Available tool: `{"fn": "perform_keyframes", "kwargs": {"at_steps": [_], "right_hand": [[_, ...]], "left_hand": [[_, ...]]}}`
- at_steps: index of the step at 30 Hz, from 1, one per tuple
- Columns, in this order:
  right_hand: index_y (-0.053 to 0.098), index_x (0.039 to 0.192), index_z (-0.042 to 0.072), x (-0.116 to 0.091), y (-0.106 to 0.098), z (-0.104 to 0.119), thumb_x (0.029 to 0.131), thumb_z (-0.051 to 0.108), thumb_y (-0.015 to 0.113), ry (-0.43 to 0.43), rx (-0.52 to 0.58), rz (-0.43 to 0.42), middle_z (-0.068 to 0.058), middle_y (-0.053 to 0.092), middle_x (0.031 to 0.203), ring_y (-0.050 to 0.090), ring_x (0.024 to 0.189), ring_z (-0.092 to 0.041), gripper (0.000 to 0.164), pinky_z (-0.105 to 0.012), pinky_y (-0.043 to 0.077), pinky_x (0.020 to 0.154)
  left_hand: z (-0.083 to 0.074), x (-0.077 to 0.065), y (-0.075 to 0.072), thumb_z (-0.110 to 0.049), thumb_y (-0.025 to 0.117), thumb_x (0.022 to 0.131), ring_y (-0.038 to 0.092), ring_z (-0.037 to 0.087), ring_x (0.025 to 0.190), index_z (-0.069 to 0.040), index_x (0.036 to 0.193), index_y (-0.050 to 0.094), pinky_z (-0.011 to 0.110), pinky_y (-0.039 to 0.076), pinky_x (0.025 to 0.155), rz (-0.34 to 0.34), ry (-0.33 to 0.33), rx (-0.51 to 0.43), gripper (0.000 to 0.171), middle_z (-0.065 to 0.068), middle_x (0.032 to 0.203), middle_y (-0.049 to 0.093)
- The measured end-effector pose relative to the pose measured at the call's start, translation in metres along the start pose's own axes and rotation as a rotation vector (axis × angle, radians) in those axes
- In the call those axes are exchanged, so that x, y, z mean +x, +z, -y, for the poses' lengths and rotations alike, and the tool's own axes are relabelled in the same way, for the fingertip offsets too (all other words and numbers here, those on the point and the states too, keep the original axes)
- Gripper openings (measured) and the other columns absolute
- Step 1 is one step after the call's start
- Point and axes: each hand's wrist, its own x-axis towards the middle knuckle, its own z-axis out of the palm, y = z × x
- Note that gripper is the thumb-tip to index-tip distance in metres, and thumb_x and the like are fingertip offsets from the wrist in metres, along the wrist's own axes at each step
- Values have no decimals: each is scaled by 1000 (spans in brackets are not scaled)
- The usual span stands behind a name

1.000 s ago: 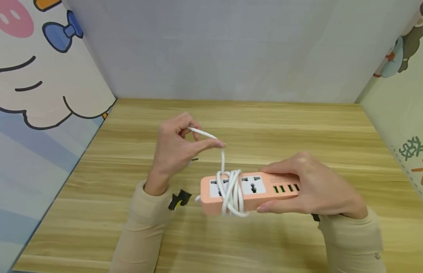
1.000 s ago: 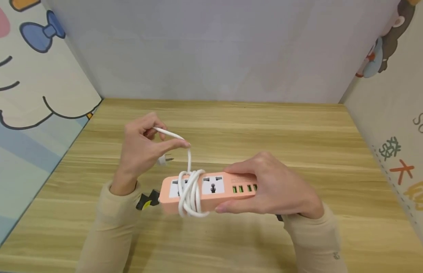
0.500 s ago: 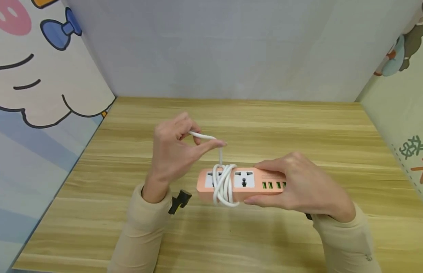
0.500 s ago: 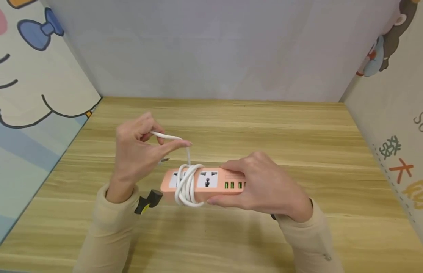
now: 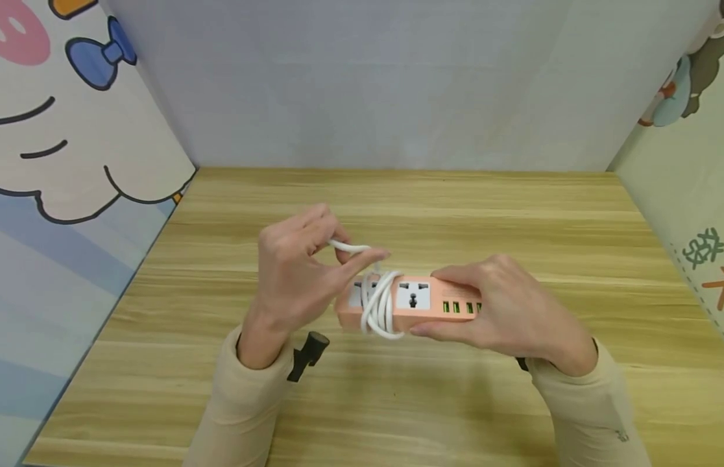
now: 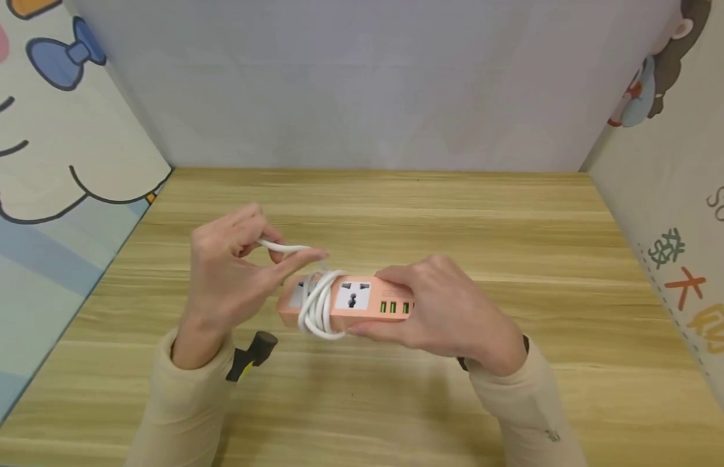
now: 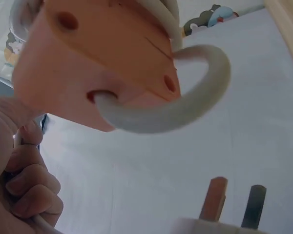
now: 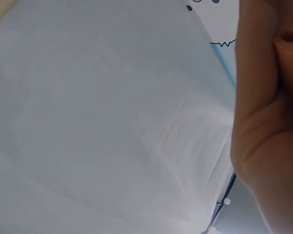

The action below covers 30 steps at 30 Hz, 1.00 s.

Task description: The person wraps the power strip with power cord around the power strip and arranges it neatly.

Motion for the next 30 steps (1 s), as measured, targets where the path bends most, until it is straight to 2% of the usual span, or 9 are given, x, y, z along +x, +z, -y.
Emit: {"fn": "perform_keyframes", "kwargs": {"at_steps": [4,8,14,18,23,30], "right_hand": [[70,86,22,3,1,0,76,43,89,-13,-20,-65,16,54,62,45,50,4,30,-17,38,47],[70,84,21,4,3,0,74,40,90,-19,-57,-161,16,54,59,42,49,4,30,-15,36,46],[75,89,19,6,4,2,71,38,91,16,-88,-299,16,59,61,44,48,3,31,-16,36,45],[76,90,17,7,5,3,69,38,92,49,-86,-370,12,62,63,45,47,0,34,-16,35,45],[74,87,15,8,6,3,68,37,93,41,-93,-458,9,57,59,42,46,-2,35,-17,32,44],[77,93,9,10,8,3,68,32,92,21,-73,-554,3,63,61,45,46,-4,38,-16,34,45]], "left_hand": [[-8,1,-4,-23,92,74,36,8,51,-9,62,60,21,31,50,17,-48,33,36,-2,57,47],[-14,1,-6,-23,81,86,39,9,50,-9,63,64,21,32,49,36,-88,45,32,-2,58,51],[-23,0,-8,-18,62,101,33,8,51,-9,65,58,22,29,48,62,-91,41,37,-1,58,43],[-26,-2,-7,-14,59,102,28,7,50,-12,61,48,22,24,47,92,-111,19,42,-2,56,35],[-30,-4,-5,-11,60,101,25,5,47,-13,57,42,20,21,45,120,-154,7,47,-3,53,31],[-38,-2,-1,-14,55,104,28,4,45,-11,64,53,21,24,43,154,-226,-24,40,-4,52,36]]}}
